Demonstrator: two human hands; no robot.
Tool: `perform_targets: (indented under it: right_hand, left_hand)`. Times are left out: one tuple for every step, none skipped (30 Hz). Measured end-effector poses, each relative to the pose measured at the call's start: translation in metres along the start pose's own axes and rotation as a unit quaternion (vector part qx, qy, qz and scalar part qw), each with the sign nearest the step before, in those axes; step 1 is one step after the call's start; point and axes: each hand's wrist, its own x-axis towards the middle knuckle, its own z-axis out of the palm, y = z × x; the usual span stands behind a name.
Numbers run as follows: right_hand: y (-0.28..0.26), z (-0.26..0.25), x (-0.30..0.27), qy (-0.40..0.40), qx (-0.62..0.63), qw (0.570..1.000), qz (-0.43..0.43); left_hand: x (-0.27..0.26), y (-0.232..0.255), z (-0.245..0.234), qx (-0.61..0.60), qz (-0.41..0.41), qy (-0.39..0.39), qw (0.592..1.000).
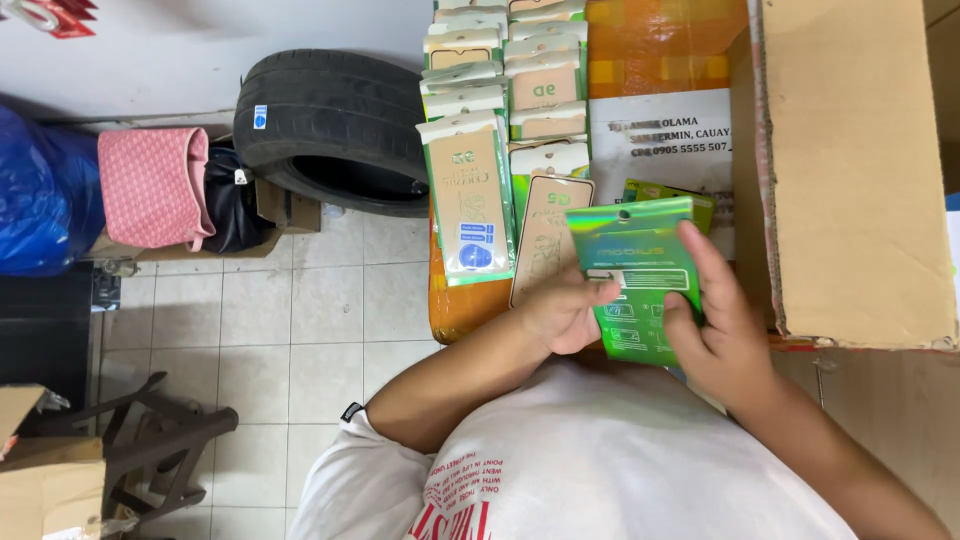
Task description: Sorting and packing mobile phone screen protectors into a cardboard box.
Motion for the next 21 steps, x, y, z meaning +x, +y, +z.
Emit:
perform_targets:
  right_hand:
    - [-0.006,-0.001,0.005,-0.004,0.0,1.0,0.0]
    - [-0.011,-0.003,0.012,-0.014,-0.075,0.996,0.036]
    - [-0.017,-0.004,0.019,-0.025,-0.149,0.986,0.072]
    - [-0.023,-0.002,0.025,-0.028,-0.148,0.986,0.071]
    - [-0.03,-0.001,0.031,-0.04,-0.252,0.967,-0.01]
    - [-0.037,0.002,0.035,-0.051,-0.351,0.931,-0.089]
    - [-0.037,0.002,0.035,-0.053,-0.35,0.931,-0.088]
    - [-0.037,0.001,0.037,-0.038,-0.332,0.938,-0.086]
    - [-0.037,0.0,0.039,-0.023,-0.315,0.945,-0.085]
    - [-0.037,-0.001,0.041,-0.022,-0.315,0.945,-0.085]
    - [-0.037,-0.003,0.043,-0.017,-0.29,0.953,-0.085]
    - [-0.037,-0.004,0.043,-0.012,-0.265,0.961,-0.082]
    - [-0.034,-0.006,0.042,-0.011,-0.265,0.961,-0.08]
    - [-0.031,-0.009,0.041,-0.018,-0.245,0.967,-0.069]
    - [-0.027,-0.011,0.04,-0.025,-0.224,0.972,-0.058]
    - [-0.032,-0.011,0.041,-0.023,-0.226,0.972,-0.056]
    - [-0.037,-0.011,0.042,-0.032,-0.218,0.974,-0.051]
    - [-0.042,-0.012,0.044,-0.042,-0.209,0.976,-0.045]
    - [-0.046,-0.01,0.044,-0.041,-0.211,0.976,-0.044]
    - [-0.049,-0.008,0.046,-0.039,-0.223,0.972,-0.062]
    - [-0.053,-0.006,0.048,-0.038,-0.235,0.968,-0.08]
  left_hand:
    - [-0.006,0.001,-0.001,-0.001,0.003,0.001,1.0]
    - [-0.01,0.005,-0.003,-0.025,-0.036,-0.048,0.998]
    - [-0.013,0.008,-0.004,-0.049,-0.075,-0.097,0.991]
    - [-0.015,0.009,-0.003,-0.049,-0.072,-0.096,0.992]
    - [-0.017,0.009,-0.002,-0.014,-0.057,-0.085,0.995]
    - [-0.02,0.008,-0.001,0.019,-0.044,-0.073,0.996]
    - [-0.022,0.01,0.005,0.018,-0.042,-0.07,0.996]
    - [-0.02,0.014,0.01,0.0,-0.055,-0.071,0.996]
    - [-0.018,0.018,0.015,-0.018,-0.067,-0.071,0.995]
    - [-0.019,0.023,0.028,-0.018,-0.069,-0.072,0.995]
    - [-0.019,0.028,0.042,-0.035,-0.099,-0.104,0.989]
    - [-0.021,0.032,0.055,-0.054,-0.131,-0.136,0.981]
    - [-0.023,0.031,0.05,-0.056,-0.133,-0.136,0.98]
    - [-0.024,0.031,0.044,-0.046,-0.132,-0.137,0.981]
    - [-0.026,0.032,0.038,-0.036,-0.131,-0.139,0.981]
    - [-0.027,0.033,0.04,-0.037,-0.133,-0.14,0.98]
    - [-0.029,0.035,0.042,-0.023,-0.127,-0.154,0.98]
    - [-0.031,0.036,0.044,-0.009,-0.12,-0.168,0.978]
    - [-0.032,0.038,0.045,-0.01,-0.121,-0.169,0.978]
    - [-0.034,0.04,0.046,-0.001,-0.123,-0.163,0.979]
    - [-0.035,0.042,0.047,0.007,-0.125,-0.158,0.979]
